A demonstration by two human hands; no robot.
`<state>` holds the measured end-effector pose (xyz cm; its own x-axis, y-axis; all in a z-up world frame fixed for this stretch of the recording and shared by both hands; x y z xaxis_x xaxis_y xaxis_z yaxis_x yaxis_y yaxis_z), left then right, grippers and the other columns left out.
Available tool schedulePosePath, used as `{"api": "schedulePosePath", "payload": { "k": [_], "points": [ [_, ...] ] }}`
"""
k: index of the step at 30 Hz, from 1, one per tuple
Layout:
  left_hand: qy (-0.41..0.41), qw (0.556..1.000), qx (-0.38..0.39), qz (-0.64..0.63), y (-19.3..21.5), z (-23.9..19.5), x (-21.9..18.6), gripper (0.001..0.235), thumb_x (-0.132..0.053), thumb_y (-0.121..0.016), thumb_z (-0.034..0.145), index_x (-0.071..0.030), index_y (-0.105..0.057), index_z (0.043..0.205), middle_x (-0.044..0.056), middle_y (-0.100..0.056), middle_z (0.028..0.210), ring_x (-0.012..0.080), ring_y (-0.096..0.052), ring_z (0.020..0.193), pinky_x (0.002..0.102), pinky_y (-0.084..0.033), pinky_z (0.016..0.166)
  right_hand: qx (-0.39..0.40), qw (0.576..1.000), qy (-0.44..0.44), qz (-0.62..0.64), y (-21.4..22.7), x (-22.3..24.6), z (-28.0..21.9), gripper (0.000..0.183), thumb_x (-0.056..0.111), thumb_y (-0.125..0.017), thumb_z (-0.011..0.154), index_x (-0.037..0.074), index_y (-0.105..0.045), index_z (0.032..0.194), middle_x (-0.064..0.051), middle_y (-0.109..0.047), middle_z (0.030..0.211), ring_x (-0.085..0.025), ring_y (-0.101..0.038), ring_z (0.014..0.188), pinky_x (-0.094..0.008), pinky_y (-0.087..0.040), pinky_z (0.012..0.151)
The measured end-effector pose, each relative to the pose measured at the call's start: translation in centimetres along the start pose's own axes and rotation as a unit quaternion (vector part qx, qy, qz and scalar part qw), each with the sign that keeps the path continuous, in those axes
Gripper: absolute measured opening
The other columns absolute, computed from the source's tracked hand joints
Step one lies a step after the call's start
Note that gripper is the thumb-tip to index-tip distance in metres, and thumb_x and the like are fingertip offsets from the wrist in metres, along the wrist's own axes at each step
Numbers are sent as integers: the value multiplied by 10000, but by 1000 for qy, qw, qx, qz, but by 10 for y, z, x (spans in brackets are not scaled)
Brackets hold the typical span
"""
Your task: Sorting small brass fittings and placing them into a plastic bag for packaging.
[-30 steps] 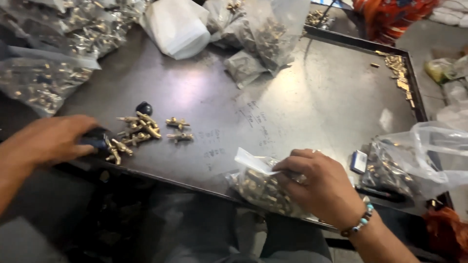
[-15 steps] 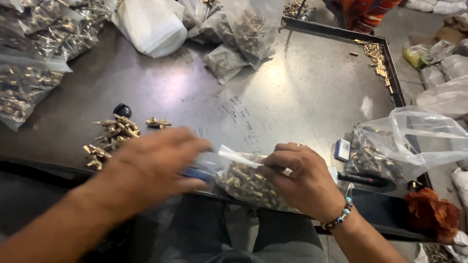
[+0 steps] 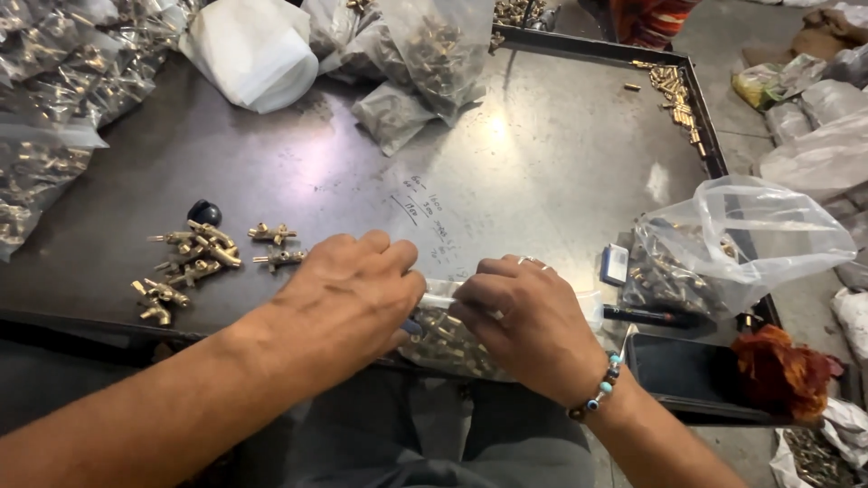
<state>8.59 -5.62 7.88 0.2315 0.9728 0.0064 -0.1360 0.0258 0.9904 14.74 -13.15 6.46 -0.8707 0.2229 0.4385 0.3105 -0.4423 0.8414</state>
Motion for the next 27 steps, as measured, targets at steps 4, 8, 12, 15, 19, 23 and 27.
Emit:
{"api": "schedulePosePath", "payload": {
  "k": [4, 8, 12, 15, 19, 23, 27],
  "points": [
    [-7, 999, 31, -2, -14, 4, 0, 138, -220, -776, 739, -129, -720, 826, 26, -646, 888, 252, -615, 910, 420, -499, 714, 1, 1000, 15, -14, 3, 2, -2, 108, 200, -734, 848, 96, -730, 822, -57, -665, 797, -300, -639, 811, -429, -487, 722],
    [-3, 999, 51, -3, -7, 5, 0, 148, -239, -770, 760, -128, -726, 849, 28, -652, 913, 246, -613, 897, 421, -495, 737, 31, 998, 36, -31, 17, -7, -13, 154, 242, -760, 813, 97, -741, 862, -49, -695, 841, -284, -652, 809, -417, -507, 709],
    [7, 999, 20, -42, -1, 3, 4, 253, -260, -802, 679, -116, -720, 870, 57, -639, 967, 295, -602, 967, 441, -488, 735, 51, 998, 3, -48, 30, -30, -31, 245, 286, -809, 733, 122, -773, 910, -35, -727, 884, -268, -684, 828, -394, -526, 699],
    [23, 998, 46, -21, -4, 3, 3, 260, -249, -807, 693, -111, -705, 889, 71, -622, 998, 297, -593, 995, 446, -488, 769, 45, 997, -11, -54, 30, -37, -39, 241, 277, -815, 756, 145, -787, 955, -28, -743, 926, -267, -700, 844, -402, -527, 713],
    [31, 998, 30, -52, 5, 3, 1, 320, -264, -836, 650, -101, -704, 892, 84, -619, 983, 311, -591, 980, 452, -482, 772, 45, 997, -57, -38, 30, -49, -41, 250, 276, -816, 749, 151, -794, 964, -23, -748, 932, -266, -700, 836, -390, -542, 715],
    [34, 996, 31, -76, 5, 10, -7, 369, -277, -851, 654, -86, -698, 930, 95, -615, 980, 319, -590, 971, 458, -482, 775, 31, 996, -78, 21, 28, -53, -39, 201, 266, -805, 788, 123, -787, 930, -30, -733, 899, -251, -698, 837, -370, -544, 709],
    [28, 995, 36, -94, -3, 20, -17, 370, -299, -849, 669, -74, -700, 922, 97, -621, 999, 303, -590, 948, 460, -486, 794, 33, 997, -68, 28, 27, -50, -36, 148, 236, -798, 797, 115, -782, 881, -24, -714, 819, -246, -662, 802, -380, -518, 691]
  ]
}}
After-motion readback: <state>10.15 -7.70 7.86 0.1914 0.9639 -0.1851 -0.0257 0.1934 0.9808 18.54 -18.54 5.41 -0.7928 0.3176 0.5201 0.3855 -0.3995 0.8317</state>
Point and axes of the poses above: each hand's wrist, its own z-axis towards the middle knuckle, its own y-axis out of the back of the hand, x = y × z, the point moved 10 cm from there along z, towards the middle knuckle
